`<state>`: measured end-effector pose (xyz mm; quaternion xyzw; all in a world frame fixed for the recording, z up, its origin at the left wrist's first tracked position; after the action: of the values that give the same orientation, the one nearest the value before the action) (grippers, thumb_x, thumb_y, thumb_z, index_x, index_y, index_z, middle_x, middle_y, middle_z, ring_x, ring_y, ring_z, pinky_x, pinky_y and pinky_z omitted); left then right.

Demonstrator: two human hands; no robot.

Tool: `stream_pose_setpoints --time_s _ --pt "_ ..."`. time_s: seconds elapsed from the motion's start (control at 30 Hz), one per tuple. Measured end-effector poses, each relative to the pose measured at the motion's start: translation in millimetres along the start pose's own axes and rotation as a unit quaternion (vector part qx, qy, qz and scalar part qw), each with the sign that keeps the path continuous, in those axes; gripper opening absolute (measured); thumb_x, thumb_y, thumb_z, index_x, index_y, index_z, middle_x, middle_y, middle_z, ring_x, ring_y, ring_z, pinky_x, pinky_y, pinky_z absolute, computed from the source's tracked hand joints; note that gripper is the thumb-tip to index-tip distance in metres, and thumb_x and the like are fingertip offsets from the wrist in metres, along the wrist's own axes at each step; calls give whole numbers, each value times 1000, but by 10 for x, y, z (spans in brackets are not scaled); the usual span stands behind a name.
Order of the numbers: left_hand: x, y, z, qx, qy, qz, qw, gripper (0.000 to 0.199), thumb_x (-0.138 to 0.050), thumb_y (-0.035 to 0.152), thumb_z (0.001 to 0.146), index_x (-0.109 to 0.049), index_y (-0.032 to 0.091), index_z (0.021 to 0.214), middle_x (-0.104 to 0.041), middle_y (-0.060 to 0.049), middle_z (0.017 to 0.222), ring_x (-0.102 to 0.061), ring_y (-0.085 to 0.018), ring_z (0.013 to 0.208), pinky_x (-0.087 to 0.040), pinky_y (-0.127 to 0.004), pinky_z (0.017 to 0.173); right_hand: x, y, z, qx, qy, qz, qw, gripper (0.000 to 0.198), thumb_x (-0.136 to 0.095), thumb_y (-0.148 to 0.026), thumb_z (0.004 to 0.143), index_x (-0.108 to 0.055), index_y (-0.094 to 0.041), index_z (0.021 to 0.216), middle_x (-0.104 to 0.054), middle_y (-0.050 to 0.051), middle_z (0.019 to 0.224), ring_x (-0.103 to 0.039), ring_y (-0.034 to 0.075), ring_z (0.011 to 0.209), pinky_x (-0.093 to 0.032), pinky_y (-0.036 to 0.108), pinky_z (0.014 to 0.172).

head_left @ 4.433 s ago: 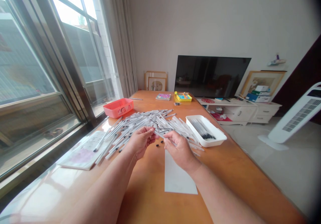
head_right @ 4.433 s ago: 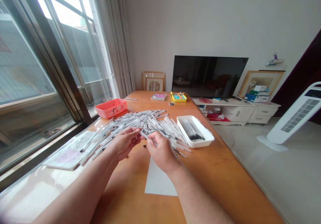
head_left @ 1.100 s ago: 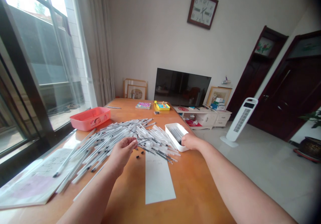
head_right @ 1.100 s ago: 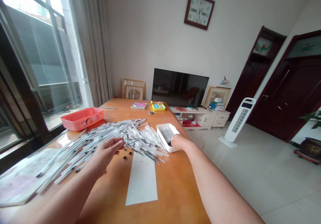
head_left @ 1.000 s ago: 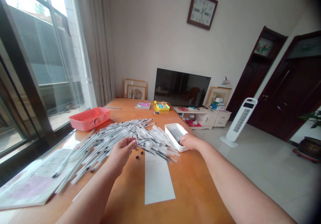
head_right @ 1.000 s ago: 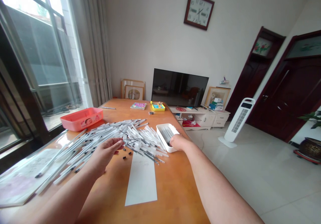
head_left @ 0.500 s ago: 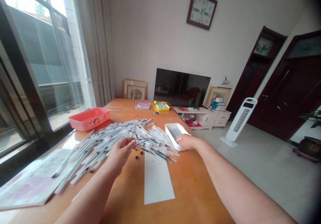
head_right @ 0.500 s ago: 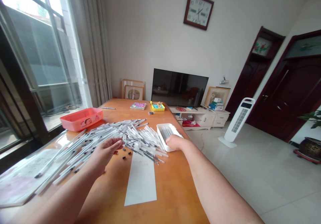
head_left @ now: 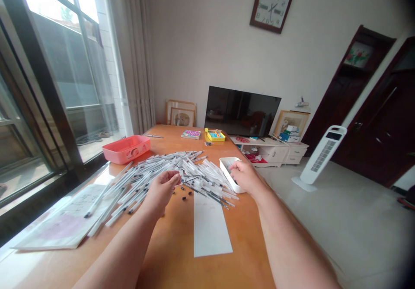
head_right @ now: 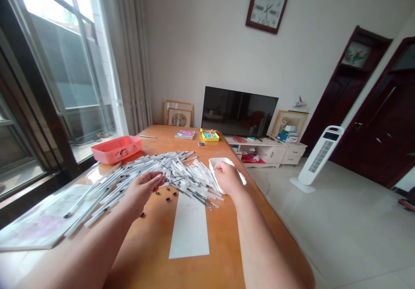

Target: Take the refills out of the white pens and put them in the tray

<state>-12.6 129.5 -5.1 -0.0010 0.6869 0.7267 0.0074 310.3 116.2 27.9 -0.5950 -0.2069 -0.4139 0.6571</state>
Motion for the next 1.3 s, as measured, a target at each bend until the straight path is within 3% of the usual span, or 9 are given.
stream_pose_setpoints --time_s 0.13,0.33,0.43,0.57,0.77,1.1,1.3 --pt "27 3 16 5 12 -17 1000 48 -76 54 69 -69 17 100 -74 -9 94 -67 -24 89 -46 -31 73 -293 -279 -141 26 6 90 996 24 -50 -26 82 -66 -22 100 -71 1 82 -60 17 68 -40 24 58" --pt "69 56 -15 7 40 -18 999 41 -74 50 69 -71 18 95 -74 -9 91 -67 -24 87 -47 -32 74 -770 -418 -252 43 -37 3 998 14 -55 -25 81 -67 -24 88 -67 -1 72 -57 16 66 -34 24 56" --pt "70 68 -32 8 46 -22 999 40 -74 48 70 -71 18 96 -74 -8 91 -66 -23 86 -47 -32 74 -876 -517 -310 83 -55 -40 994 15 -56 -23 81 -70 -25 87 -70 1 84 -60 17 75 -36 24 61" --pt "64 71 -43 11 46 -17 999 42 -74 49 71 -70 17 99 -74 -9 95 -66 -22 86 -47 -31 75 -986 -670 -405 131 -91 -57 986 29 -52 -22 88 -74 -29 105 -70 3 104 -63 19 92 -40 25 77" --pt "91 73 -37 10 54 -17 998 42 -74 47 71 -70 16 99 -74 -9 94 -67 -22 86 -47 -31 76 -1042 -727 -484 138 -115 -121 976 35 -50 -25 90 -73 -36 114 -69 4 105 -64 21 94 -40 29 78" --pt "160 59 -5 11 69 -10 997 38 -71 44 74 -69 17 100 -75 -10 96 -68 -22 87 -46 -30 72 -972 -643 -446 124 -93 -124 980 19 -53 -16 82 -68 -25 90 -69 3 97 -60 19 87 -34 27 70" --pt "184 61 -17 17 77 -8 997 39 -69 43 75 -69 16 103 -75 -11 99 -68 -22 87 -44 -29 68 -1000 -652 -482 118 -112 -138 977 7 -56 -23 83 -64 -24 84 -68 1 89 -59 18 82 -30 27 66"
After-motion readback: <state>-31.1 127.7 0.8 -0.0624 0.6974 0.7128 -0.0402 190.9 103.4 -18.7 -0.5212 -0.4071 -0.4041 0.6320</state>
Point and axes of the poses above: each hand's wrist, its own z-axis towards the middle knuckle, its own x-axis out of the back of the hand, y = z × x, the point moved 9 cm from there along z, towards the middle knuckle
